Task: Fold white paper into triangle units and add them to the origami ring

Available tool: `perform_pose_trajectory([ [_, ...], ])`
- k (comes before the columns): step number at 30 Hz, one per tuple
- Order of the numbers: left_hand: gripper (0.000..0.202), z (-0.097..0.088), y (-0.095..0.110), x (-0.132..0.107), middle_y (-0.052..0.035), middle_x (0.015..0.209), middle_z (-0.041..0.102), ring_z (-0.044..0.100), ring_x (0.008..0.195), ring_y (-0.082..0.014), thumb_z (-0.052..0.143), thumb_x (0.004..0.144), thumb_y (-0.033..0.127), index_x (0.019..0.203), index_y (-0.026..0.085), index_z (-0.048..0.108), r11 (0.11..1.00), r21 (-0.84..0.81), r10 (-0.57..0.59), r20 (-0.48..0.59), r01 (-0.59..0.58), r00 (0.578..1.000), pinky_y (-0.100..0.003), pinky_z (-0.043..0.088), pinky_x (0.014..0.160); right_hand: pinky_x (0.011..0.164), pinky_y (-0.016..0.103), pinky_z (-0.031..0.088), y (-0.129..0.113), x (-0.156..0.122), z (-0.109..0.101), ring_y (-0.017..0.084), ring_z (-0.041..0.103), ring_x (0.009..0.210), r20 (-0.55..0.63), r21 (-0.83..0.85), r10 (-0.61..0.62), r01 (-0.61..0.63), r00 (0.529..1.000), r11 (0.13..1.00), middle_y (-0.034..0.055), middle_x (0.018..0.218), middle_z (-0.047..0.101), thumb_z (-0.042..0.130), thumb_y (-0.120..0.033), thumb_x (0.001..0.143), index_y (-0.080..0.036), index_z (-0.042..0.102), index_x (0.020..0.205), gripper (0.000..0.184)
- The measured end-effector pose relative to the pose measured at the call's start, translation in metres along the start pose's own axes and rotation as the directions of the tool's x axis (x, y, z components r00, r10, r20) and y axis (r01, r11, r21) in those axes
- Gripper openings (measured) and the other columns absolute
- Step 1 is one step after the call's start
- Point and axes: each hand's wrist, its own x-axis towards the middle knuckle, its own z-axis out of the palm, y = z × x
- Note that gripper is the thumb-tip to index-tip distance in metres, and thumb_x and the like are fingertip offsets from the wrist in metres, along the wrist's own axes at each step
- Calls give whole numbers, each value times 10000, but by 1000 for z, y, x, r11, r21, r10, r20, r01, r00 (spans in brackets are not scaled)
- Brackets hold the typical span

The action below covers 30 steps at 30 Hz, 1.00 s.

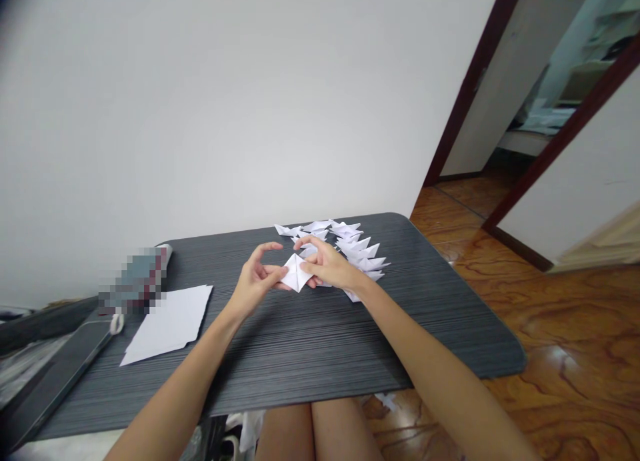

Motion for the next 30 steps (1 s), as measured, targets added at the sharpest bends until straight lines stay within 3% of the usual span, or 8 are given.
perform_pose_trajectory([
  [4, 316, -7, 5, -3, -57, 716, 656, 638, 667, -167, 493, 790, 327, 1035, 128, 511, 969, 201, 128, 85, -143, 988, -292, 529, 611, 327, 129, 235, -1, 1, -4, 34, 370, 328, -54, 171, 7, 3, 999, 985, -88, 444, 459, 556, -188, 700, -179, 463, 917, 237],
  [8, 305, -13, 6, -4, -113, 1015, 611, 578, 907, -206, 569, 739, 310, 1005, 166, 606, 690, 590, 389, 187, -420, 902, -301, 490, 723, 366, 146, 271, -2, 3, -4, 20, 382, 378, -61, 276, 90, -70, 994, 959, -36, 523, 488, 597, -250, 690, -108, 551, 786, 177],
  [11, 180, -14, 5, -4, -99, 935, 632, 583, 850, -182, 561, 748, 284, 836, 170, 669, 588, 679, 512, 107, -439, 852, -289, 468, 751, 395, 171, 290, -2, 3, -2, 48, 417, 429, 33, 231, 105, -110, 994, 967, -8, 557, 507, 526, -446, 743, -108, 561, 823, 350],
  [14, 241, -11, 5, -3, -64, 685, 659, 603, 614, -144, 522, 773, 309, 664, 146, 662, 727, 607, 408, -5, -322, 913, -245, 486, 627, 472, 199, 348, -1, 3, 0, 88, 471, 552, 26, -44, -46, 47, 999, 998, 22, 631, 540, 533, -545, 693, -123, 579, 740, 427],
  [16, 282, -9, 5, -3, -52, 596, 652, 591, 511, -132, 514, 775, 334, 639, 127, 650, 842, 492, 265, -20, -221, 964, -229, 488, 548, 552, 215, 387, -1, 3, 1, 115, 503, 657, -45, -257, -181, 164, 982, 952, 37, 707, 566, 621, -476, 648, -129, 593, 679, 350],
  [18, 291, -7, 7, -3, -59, 593, 656, 593, 496, -132, 522, 769, 342, 646, 109, 645, 907, 393, 172, -15, -152, 985, -228, 493, 529, 552, 225, 399, 0, 2, 4, 124, 527, 639, -110, -335, -204, 157, 973, 929, 37, 677, 584, 628, -403, 668, -130, 599, 667, 275],
  [23, 247, -5, 10, -3, -62, 588, 648, 598, 498, -127, 564, 745, 314, 714, 78, 629, 960, 260, 103, 9, -102, 995, -225, 499, 506, 414, 197, 358, -2, 0, 10, 95, 528, 415, -83, -184, -94, 77, 992, 980, 6, 496, 576, 581, -320, 720, -94, 603, 741, 227],
  [30, 244, -8, 9, -2, -16, 530, 625, 585, 394, -140, 619, 709, 270, 853, 99, 521, 993, -16, 118, 23, -118, 993, -220, 467, 371, 354, 176, 345, 0, 1, 7, 107, 577, 390, 12, 146, -80, 78, 997, 986, 47, 604, 657, 594, -278, 709, -87, 615, 936, 298],
])
